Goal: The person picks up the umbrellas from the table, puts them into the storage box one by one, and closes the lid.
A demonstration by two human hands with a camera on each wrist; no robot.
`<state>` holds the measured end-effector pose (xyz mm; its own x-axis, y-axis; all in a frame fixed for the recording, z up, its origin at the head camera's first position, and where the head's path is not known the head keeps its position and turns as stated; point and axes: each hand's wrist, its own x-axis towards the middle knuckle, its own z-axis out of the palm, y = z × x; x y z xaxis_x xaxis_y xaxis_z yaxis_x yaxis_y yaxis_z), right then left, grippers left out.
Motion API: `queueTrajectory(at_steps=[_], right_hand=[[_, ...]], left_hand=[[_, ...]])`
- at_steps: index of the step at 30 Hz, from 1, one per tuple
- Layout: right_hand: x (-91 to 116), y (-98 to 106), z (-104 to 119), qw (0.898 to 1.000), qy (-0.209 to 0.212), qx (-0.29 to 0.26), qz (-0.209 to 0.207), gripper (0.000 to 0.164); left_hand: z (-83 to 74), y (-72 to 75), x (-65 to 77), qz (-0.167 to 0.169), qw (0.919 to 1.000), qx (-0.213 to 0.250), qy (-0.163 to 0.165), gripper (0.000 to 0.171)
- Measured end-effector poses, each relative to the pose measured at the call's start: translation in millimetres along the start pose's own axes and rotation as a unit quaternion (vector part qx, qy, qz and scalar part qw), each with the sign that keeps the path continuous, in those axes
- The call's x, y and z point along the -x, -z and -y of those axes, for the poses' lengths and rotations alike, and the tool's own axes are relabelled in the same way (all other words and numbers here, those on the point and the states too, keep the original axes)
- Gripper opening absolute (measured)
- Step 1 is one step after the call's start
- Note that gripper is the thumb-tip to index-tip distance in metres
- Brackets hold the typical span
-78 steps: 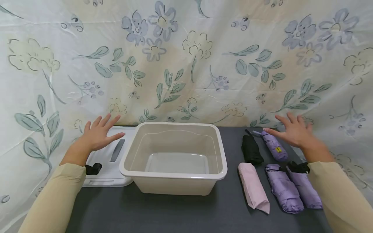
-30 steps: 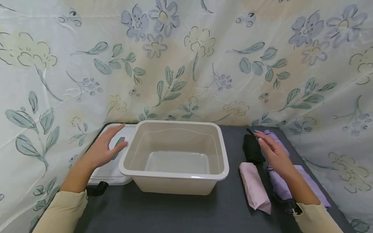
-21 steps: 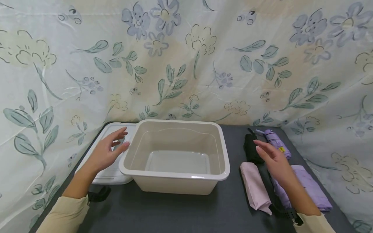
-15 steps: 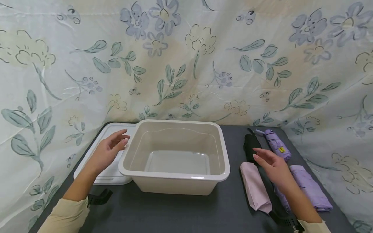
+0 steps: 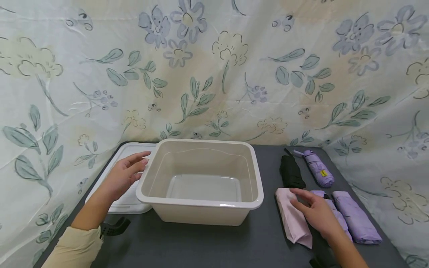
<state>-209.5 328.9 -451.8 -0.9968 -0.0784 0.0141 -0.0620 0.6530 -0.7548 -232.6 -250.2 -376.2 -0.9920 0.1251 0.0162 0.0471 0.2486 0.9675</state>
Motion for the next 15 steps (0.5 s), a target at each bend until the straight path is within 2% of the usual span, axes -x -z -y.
queueTrajectory(at_steps=[5, 12, 15], right_hand=[[5.3, -0.3, -3.2, 0.998, -0.029, -0.025, 0.052, 0.055], [4.2, 5.0, -4.0, 0.997, -0.008, -0.005, 0.073, 0.054], [3.0, 8.9, -2.4, 0.996, -0.015, 0.000, 0.093, 0.056]], left_hand=[[-1.7, 1.2, -2.4, 0.008, 0.9995, 0.024, 0.017, 0.067], [-1.8, 3.1, -6.3, 0.017, 0.9983, 0.044, 0.036, 0.070], [-2.0, 4.4, -7.7, 0.023, 0.9978, 0.052, 0.035, 0.069]])
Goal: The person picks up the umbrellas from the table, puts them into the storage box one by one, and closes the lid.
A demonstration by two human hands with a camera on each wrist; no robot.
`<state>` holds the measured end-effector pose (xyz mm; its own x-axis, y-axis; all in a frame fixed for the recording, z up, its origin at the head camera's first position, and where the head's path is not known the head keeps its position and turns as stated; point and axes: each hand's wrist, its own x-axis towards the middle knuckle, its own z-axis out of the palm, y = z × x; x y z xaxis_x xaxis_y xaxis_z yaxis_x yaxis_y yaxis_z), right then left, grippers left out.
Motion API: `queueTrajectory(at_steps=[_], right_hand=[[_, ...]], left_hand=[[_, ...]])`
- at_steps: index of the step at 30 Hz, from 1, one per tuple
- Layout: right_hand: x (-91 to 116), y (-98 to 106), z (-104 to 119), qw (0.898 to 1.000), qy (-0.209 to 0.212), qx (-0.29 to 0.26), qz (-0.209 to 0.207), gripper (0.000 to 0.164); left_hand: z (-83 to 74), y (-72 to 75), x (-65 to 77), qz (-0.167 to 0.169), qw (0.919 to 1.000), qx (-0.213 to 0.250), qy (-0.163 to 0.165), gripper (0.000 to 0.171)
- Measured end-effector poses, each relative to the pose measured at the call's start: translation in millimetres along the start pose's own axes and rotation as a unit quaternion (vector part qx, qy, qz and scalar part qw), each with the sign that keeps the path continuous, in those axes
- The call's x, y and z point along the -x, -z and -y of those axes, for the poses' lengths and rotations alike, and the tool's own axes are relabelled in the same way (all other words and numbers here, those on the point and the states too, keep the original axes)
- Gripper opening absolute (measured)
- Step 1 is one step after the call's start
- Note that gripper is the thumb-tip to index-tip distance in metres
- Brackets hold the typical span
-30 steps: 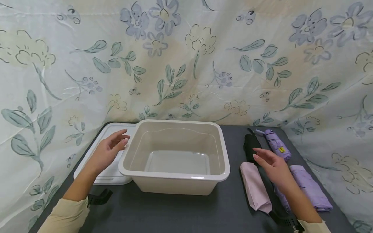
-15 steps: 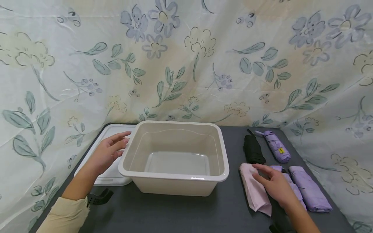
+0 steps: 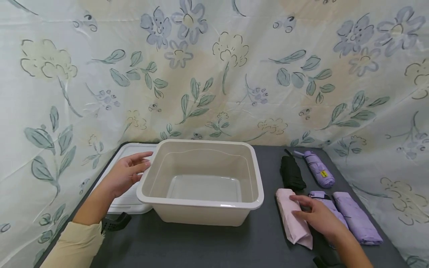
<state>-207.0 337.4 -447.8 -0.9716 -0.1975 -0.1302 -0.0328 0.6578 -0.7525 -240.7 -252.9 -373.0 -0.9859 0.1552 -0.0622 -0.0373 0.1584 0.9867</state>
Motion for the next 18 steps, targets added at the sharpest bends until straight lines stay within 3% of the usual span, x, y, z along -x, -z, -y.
queueTrajectory(at_steps=[9, 18], right_hand=[[-5, 4, 5, 0.999, -0.015, 0.012, 0.032, 0.064], [-7, 4, 9, 0.999, -0.030, -0.005, 0.042, 0.065]], left_hand=[[-3.9, 3.7, -6.7, 0.021, 0.9990, 0.038, -0.008, 0.062], [-12.3, 8.6, -11.6, 0.038, 0.9989, 0.027, -0.001, 0.061]])
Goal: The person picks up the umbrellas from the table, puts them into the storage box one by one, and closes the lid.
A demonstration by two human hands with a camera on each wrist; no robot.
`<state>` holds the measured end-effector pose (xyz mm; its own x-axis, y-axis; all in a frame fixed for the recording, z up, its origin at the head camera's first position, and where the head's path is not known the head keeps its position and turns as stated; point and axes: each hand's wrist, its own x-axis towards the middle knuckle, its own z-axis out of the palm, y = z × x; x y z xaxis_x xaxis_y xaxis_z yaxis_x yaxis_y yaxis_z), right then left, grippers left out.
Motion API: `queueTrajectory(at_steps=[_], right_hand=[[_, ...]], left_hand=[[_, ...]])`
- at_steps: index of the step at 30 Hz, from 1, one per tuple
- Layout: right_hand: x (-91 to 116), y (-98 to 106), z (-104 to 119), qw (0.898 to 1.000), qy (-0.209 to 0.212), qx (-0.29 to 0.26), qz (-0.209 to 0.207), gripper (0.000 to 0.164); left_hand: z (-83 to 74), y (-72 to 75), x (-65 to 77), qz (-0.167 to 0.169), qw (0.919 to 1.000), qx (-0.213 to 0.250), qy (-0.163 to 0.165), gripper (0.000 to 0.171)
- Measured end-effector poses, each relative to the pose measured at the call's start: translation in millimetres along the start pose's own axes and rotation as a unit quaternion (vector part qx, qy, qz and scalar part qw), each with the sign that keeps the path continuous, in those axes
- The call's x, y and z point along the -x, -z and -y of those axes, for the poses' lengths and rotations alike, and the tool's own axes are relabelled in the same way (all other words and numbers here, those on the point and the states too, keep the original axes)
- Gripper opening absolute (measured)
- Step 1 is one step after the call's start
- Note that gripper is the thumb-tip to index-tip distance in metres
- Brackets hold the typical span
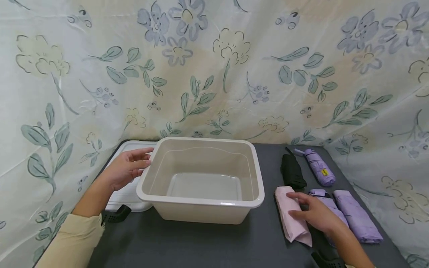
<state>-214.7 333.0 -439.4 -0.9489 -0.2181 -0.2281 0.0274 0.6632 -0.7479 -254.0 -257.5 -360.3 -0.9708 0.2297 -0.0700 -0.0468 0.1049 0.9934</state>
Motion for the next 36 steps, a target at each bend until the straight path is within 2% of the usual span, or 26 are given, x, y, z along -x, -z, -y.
queueTrajectory(at_steps=[10, 19, 36], right_hand=[[-2, 0, -1, 1.000, -0.001, 0.007, 0.000, 0.065], [-2, -3, -3, 1.000, 0.017, -0.001, -0.002, 0.065], [-8, -10, -5, 0.999, 0.045, 0.008, -0.022, 0.062]], left_hand=[[-5.5, 1.5, -1.3, 0.009, 0.9997, -0.012, 0.021, 0.066], [-8.0, 1.2, -0.7, 0.013, 0.9989, -0.039, 0.023, 0.067], [-10.5, 1.0, -0.6, 0.020, 0.9981, -0.043, 0.039, 0.071]])
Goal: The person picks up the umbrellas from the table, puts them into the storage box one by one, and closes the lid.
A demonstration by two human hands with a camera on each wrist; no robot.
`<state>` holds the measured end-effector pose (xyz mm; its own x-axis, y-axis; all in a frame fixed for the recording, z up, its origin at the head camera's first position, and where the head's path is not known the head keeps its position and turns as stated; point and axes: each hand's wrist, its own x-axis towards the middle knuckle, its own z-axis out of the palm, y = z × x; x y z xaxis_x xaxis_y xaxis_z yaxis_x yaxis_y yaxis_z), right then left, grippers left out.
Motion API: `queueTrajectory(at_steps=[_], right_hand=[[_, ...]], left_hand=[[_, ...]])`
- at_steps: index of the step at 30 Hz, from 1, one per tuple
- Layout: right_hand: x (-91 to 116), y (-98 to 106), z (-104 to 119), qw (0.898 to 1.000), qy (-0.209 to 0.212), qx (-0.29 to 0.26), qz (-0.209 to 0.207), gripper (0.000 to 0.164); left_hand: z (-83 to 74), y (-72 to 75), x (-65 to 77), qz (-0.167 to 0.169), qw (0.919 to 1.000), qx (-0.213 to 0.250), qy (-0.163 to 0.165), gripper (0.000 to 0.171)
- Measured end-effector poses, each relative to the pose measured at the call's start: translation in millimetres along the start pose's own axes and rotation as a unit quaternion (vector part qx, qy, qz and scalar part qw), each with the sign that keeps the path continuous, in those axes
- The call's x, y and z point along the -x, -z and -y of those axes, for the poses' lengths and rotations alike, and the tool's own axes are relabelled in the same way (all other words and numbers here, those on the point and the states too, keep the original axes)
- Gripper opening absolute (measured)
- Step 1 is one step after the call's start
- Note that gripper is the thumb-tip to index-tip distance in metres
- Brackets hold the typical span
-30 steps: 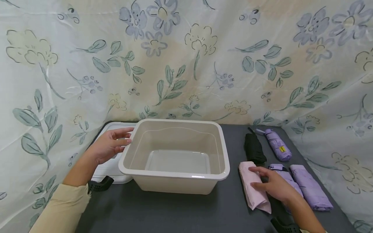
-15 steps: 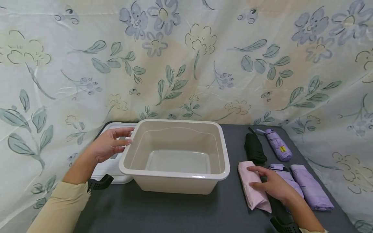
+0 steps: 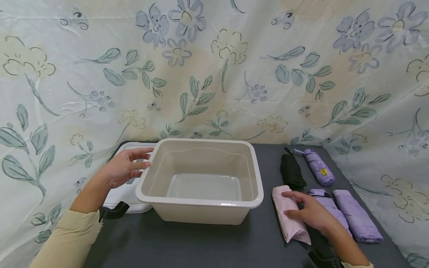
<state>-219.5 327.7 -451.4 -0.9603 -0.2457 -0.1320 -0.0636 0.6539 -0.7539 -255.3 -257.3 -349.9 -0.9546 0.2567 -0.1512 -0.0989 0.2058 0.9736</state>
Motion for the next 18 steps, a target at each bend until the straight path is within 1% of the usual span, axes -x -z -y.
queueTrajectory(at_steps=[6, 11, 18], right_hand=[[-1.6, -1.5, 3.4, 1.000, -0.007, 0.012, 0.003, 0.063], [-2.4, -2.6, 4.9, 1.000, -0.016, 0.006, 0.004, 0.065], [-3.0, -3.9, 3.1, 1.000, -0.030, -0.009, 0.002, 0.066]], left_hand=[[-0.9, -0.1, 1.3, 0.006, 0.9999, 0.008, 0.001, 0.072], [-1.3, 0.2, 0.8, 0.012, 0.9998, 0.013, 0.002, 0.072], [-1.8, 1.2, 0.5, 0.011, 0.9999, 0.007, 0.003, 0.072]])
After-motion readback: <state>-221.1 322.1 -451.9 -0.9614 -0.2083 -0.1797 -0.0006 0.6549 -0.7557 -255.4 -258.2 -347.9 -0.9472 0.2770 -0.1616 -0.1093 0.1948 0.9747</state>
